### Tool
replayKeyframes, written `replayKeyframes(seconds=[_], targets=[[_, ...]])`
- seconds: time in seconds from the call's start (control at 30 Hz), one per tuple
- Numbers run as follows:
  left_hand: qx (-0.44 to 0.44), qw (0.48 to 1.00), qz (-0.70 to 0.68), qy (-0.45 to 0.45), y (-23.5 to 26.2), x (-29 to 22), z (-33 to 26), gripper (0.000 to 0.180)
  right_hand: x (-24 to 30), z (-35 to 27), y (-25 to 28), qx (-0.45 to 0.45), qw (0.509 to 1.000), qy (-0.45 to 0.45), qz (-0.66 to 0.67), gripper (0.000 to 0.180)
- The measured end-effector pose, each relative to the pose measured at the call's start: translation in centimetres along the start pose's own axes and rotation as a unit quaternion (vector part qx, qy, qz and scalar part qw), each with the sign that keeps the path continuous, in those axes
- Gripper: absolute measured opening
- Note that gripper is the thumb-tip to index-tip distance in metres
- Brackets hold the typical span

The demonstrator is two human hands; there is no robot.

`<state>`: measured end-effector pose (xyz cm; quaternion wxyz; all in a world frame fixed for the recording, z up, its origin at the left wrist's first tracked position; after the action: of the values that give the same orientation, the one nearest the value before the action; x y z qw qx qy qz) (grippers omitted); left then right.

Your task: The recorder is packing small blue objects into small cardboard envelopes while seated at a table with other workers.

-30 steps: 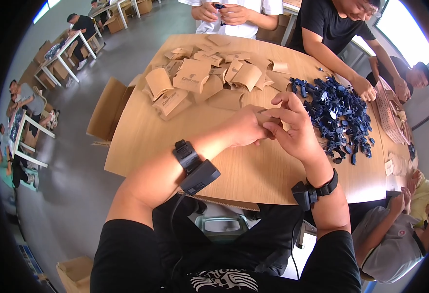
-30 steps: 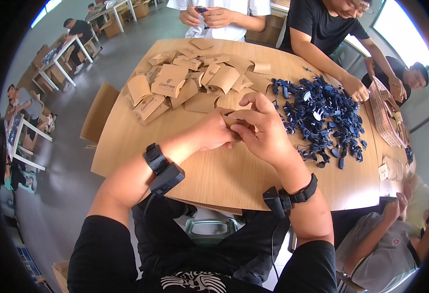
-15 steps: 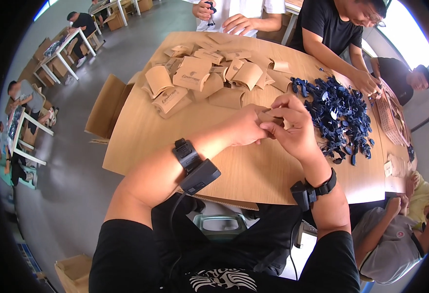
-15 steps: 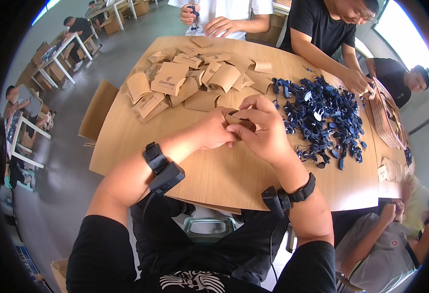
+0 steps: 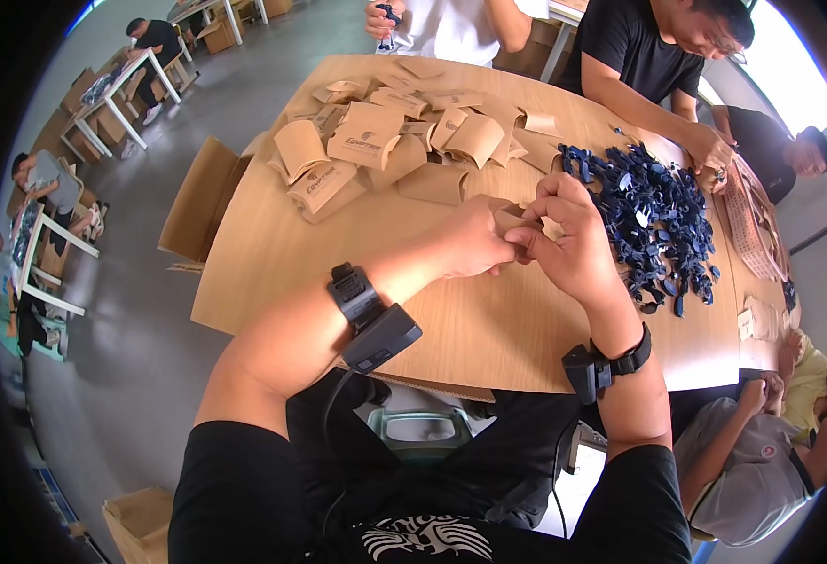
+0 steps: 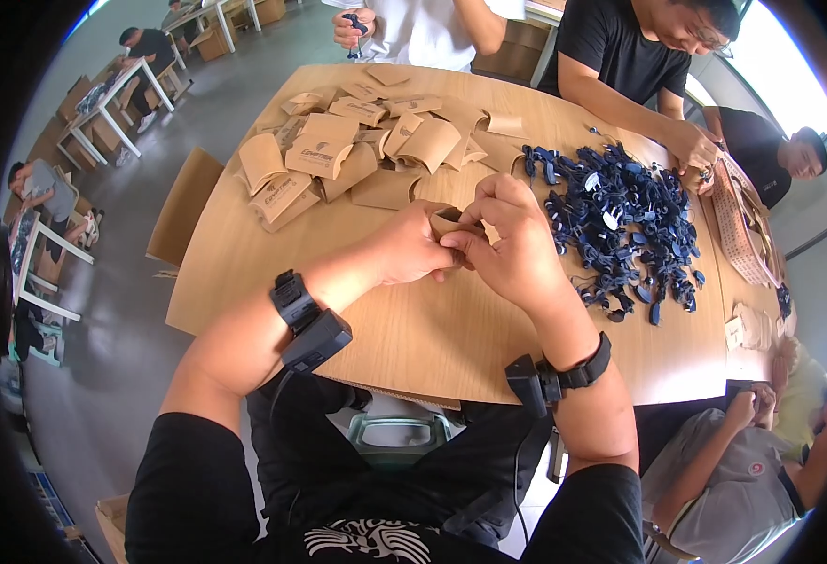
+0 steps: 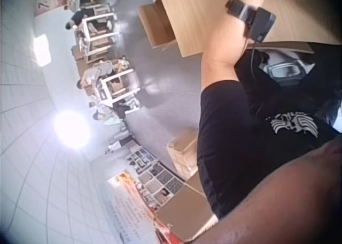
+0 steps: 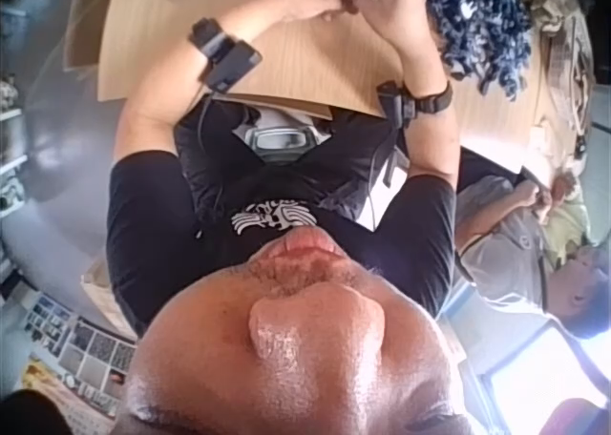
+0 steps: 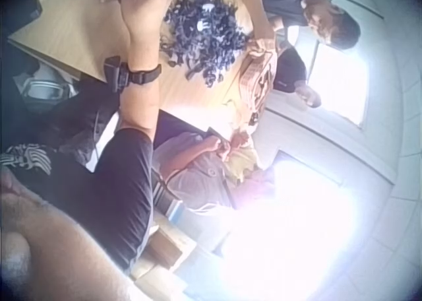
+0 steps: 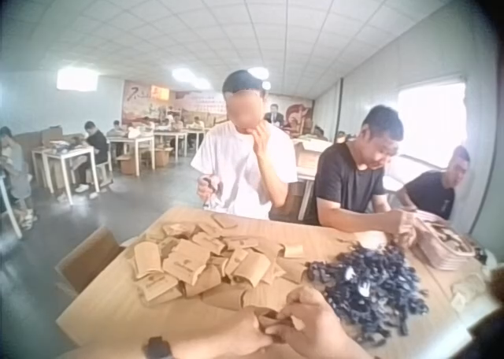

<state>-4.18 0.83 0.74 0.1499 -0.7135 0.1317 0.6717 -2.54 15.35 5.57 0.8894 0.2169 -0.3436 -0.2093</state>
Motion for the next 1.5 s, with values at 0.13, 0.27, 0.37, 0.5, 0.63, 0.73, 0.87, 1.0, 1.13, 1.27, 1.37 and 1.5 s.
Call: replayKeyframes(seconds=[0.13, 0.27, 0.37, 0.5, 0.63, 0.73, 0.87, 1.0, 1.13, 1.27, 1.37, 1.5], targets=[[-0.011, 0.997, 0.082, 0.006, 0.1, -1.0, -0.6, 0.025, 0.3, -0.1, 0.0, 0.000, 1.000, 0.010, 0.018, 0.022], [-0.005, 0.996, 0.091, -0.024, 0.0, 0.0, -0.2, 0.028, 0.3, -0.2, -0.4, 0.031, 0.995, -0.035, 0.084, 0.019], [-0.017, 0.994, 0.100, -0.050, 0.0, 0.4, -0.3, 0.019, 0.4, 0.0, 0.1, 0.033, 0.997, -0.032, 0.055, 0.018], [-0.035, 0.997, 0.016, -0.073, -0.1, 1.1, 0.1, 0.018, 0.5, 0.0, 0.4, -0.027, 0.997, 0.055, -0.048, 0.016], [-0.041, 0.994, 0.053, -0.086, 0.1, 1.2, 0.4, 0.019, 0.9, -0.1, 0.5, -0.055, 0.990, 0.087, -0.099, 0.016], [-0.031, 0.994, 0.085, -0.067, -0.1, 0.4, 0.2, 0.016, 0.2, -0.1, 0.2, -0.038, 0.999, 0.012, -0.019, 0.015], [-0.035, 0.993, 0.113, 0.001, 0.0, 0.4, 0.0, 0.012, -0.1, -0.2, -0.1, 0.013, 0.997, -0.048, 0.051, 0.013], [-0.060, 0.993, 0.080, -0.059, 0.0, 1.0, 0.2, 0.022, 0.5, -0.1, 0.3, -0.030, 0.995, 0.061, -0.079, 0.012], [-0.053, 0.992, 0.095, -0.063, -0.1, 0.3, 0.0, 0.018, 1.0, 0.0, 0.9, -0.053, 0.987, 0.082, -0.125, 0.013], [-0.058, 0.988, 0.128, -0.067, -0.3, 0.0, -0.1, 0.013, 0.9, -0.2, 0.5, -0.049, 0.991, 0.059, -0.113, 0.015], [-0.053, 0.988, 0.136, -0.056, -0.1, 0.3, 0.0, 0.012, 0.7, -0.2, 0.2, -0.023, 0.995, 0.036, -0.089, 0.016], [-0.053, 0.987, 0.117, -0.098, -0.1, 0.4, 0.1, 0.010, 0.2, -0.3, 0.2, 0.013, 0.997, 0.018, -0.073, 0.014]])
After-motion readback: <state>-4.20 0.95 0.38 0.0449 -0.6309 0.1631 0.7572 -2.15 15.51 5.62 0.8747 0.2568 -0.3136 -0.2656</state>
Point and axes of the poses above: each hand's wrist, its own z-axis towards the middle knuckle, its own y-axis out of the back of the hand, x = y × z, the point moved 3 cm from there along z, towards the middle knuckle, and after that the axes turned 12 degrees about -x, right-handed, at the moved point
